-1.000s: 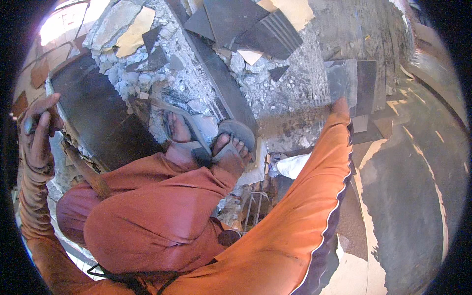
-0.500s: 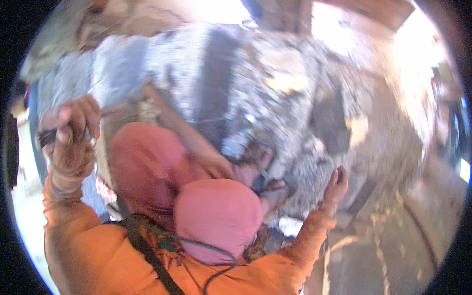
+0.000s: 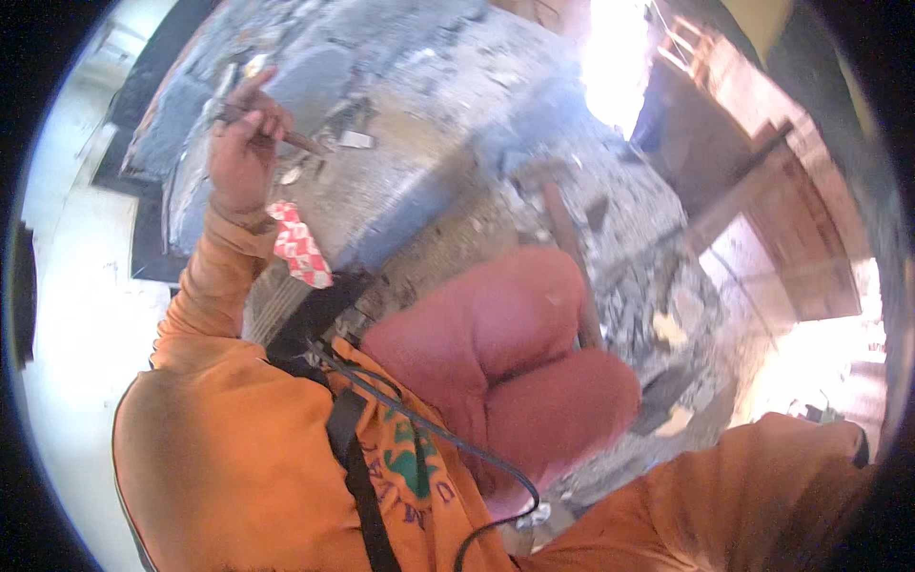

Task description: The person uses a hammer and a chisel to break off tiles and concrete from a staircase, then picks up and moves the loosened tiles by hand.

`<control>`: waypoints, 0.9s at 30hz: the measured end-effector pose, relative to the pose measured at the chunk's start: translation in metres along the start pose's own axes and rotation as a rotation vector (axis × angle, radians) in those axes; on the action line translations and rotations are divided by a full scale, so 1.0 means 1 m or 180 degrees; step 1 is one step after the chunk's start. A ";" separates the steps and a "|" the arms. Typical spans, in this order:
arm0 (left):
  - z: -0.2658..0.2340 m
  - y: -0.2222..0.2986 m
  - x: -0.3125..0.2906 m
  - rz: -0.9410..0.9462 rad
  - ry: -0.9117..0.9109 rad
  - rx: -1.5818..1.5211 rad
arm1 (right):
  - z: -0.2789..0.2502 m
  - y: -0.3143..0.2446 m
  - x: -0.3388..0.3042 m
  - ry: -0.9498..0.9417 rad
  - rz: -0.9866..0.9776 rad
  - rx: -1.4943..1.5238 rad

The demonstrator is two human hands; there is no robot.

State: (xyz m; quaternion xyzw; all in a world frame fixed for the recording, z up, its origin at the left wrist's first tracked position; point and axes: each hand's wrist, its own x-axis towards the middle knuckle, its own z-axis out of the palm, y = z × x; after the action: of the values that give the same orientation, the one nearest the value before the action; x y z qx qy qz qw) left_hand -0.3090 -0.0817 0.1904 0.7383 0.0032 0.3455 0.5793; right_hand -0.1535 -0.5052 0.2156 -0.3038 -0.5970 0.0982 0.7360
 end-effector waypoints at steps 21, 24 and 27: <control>-0.113 -0.145 -0.039 0.1194 0.0870 0.2568 | 0.044 0.089 0.024 0.0732 0.1664 0.0259; -0.079 -0.131 -0.033 -0.0312 0.0193 0.1578 | 0.029 0.119 -0.010 0.0937 0.2043 0.0487; -0.020 -0.098 -0.078 0.0694 -0.1048 0.1274 | 0.014 0.139 -0.045 0.1397 0.2617 0.0283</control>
State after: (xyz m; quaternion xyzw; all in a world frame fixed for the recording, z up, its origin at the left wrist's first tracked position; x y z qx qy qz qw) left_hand -0.3399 -0.0643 0.0687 0.8802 -0.1023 0.2736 0.3741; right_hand -0.1490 -0.4129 0.1017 -0.4968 -0.2525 0.3406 0.7572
